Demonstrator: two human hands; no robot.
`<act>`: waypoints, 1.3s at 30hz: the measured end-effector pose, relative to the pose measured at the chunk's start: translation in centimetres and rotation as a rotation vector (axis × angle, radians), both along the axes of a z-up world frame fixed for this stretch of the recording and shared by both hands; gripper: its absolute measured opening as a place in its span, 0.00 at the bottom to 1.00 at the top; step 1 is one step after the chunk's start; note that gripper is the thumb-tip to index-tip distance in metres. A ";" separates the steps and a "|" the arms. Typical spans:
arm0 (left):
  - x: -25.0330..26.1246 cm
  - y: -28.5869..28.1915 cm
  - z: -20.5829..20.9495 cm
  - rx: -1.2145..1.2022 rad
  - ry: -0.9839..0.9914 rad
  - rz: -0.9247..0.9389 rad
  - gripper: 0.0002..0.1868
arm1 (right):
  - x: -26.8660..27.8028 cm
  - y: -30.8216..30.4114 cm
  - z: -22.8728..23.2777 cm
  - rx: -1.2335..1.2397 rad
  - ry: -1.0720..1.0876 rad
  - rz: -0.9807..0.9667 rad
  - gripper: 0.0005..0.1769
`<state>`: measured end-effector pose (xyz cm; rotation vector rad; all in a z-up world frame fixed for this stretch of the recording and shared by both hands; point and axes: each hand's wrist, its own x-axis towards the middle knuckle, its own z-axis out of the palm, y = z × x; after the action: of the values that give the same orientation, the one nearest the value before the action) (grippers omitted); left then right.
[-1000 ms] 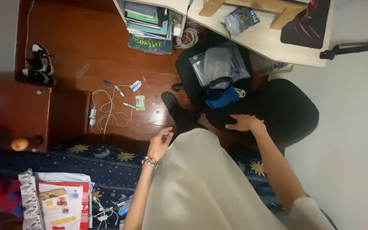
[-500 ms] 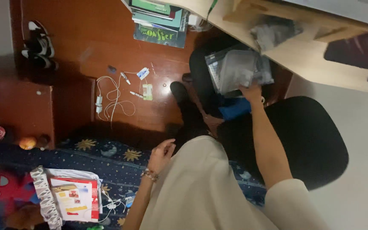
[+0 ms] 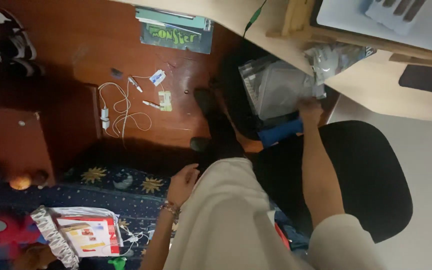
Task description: Tidying and sorting various small items on a desk and bed.
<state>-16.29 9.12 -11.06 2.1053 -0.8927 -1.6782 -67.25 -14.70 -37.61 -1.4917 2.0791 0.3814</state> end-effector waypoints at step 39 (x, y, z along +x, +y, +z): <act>-2.0 14.2 0.1 -0.051 -0.064 0.561 0.15 | 29.6 12.0 14.7 0.640 -0.579 0.002 0.33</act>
<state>-18.32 23.36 -10.97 2.1199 -0.3027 -1.2857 -37.64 -2.73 -22.86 -1.0487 1.3262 0.4863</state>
